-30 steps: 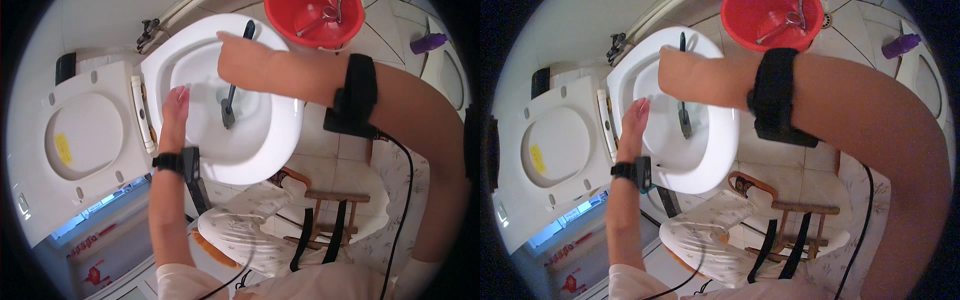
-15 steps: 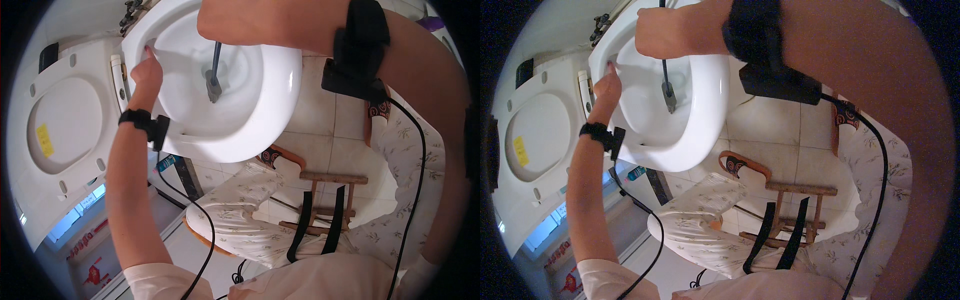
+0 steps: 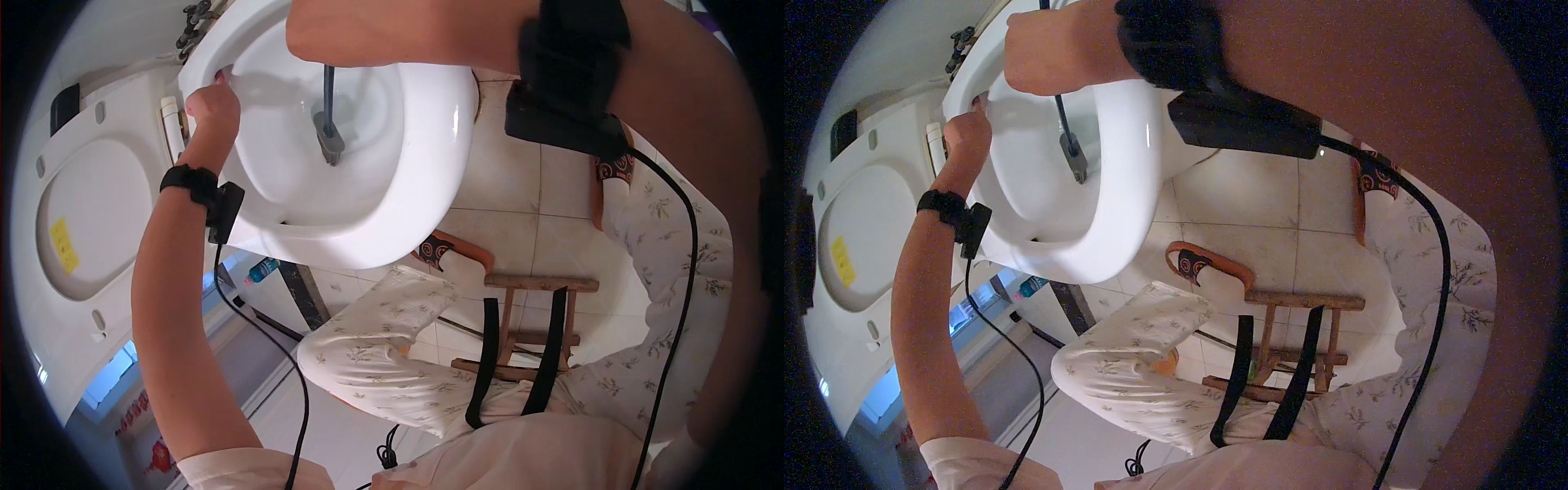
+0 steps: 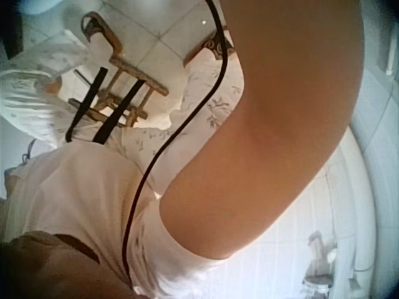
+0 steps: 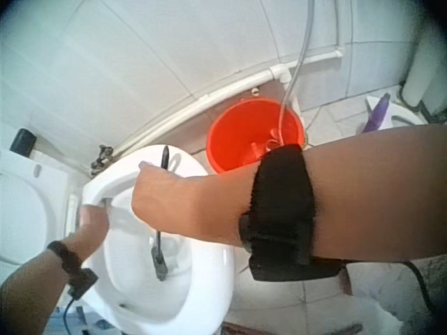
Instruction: The person soaps and rinses a toilet seat cover by hand before scrubbing the inside of the toilet bowl with a brush.
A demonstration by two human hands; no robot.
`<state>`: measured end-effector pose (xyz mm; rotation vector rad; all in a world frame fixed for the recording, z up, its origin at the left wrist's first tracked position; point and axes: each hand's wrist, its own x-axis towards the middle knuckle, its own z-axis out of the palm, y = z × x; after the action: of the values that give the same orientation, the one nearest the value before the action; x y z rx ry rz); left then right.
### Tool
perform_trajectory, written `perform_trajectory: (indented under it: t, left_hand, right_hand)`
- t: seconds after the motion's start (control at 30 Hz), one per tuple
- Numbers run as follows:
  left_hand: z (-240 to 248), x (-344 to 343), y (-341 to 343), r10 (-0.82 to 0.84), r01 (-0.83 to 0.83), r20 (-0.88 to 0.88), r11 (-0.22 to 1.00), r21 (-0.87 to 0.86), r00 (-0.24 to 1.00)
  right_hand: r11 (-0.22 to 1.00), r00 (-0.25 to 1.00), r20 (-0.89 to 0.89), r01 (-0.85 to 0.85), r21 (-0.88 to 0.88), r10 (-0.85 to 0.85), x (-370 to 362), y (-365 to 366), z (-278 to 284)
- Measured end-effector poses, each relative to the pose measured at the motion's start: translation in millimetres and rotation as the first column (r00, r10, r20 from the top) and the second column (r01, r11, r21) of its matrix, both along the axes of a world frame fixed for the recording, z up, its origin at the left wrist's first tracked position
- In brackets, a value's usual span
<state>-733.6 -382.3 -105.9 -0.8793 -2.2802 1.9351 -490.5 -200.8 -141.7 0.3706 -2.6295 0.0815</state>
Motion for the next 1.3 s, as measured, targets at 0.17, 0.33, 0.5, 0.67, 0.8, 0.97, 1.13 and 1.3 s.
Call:
perform_trajectory:
  t: [0.17,0.33,0.5,0.67,0.8,0.97,1.13,1.3]
  left_hand:
    - [-5.6,5.6,-25.0,-0.104,0.098,-0.004,0.955,-0.279,0.995]
    - [5.4,-11.1,-26.4,-0.139,0.137,-0.015,0.987,-0.087,0.99]
    - [-11.1,-15.6,-50.3,-0.223,0.209,-0.104,0.969,-0.132,0.969]
    - [-3.0,-9.1,-24.0,-0.151,0.149,-0.028,0.986,-0.078,0.988]
    - [-13.6,-39.3,-47.4,-0.18,0.18,-0.015,0.982,0.059,0.984]
    - [-14.0,-28.0,-73.8,-0.236,0.237,-0.056,0.971,0.02,0.97]
    - [8.6,-8.3,-19.0,-0.159,0.159,0.03,0.987,0.006,0.987]
    - [-9.3,-27.3,-62.5,-0.2,0.196,-0.103,0.979,-0.053,0.974]
  right_hand:
    - [1.0,1.0,0.013,-0.007,-0.006,0.007,1.5,1.5,-4.5]
    - [1.0,1.0,0.006,-0.014,-0.022,0.014,-0.3,-1.3,-4.2]
    - [0.999,1.0,0.004,-0.021,-0.034,0.021,0.0,-1.1,-3.3]
    - [0.999,1.0,0.017,-0.02,-0.04,0.021,2.5,-1.0,-9.6]
    - [0.998,1.0,0.007,-0.019,-0.052,0.02,2.4,-0.2,-9.0]
    - [0.998,1.0,0.013,-0.006,-0.062,0.007,3.7,1.5,-13.3]
    - [0.998,1.0,0.013,0.004,-0.064,-0.004,6.3,0.9,-18.5]
    - [0.996,1.0,-0.008,-0.003,-0.085,0.002,3.2,-0.1,-13.6]
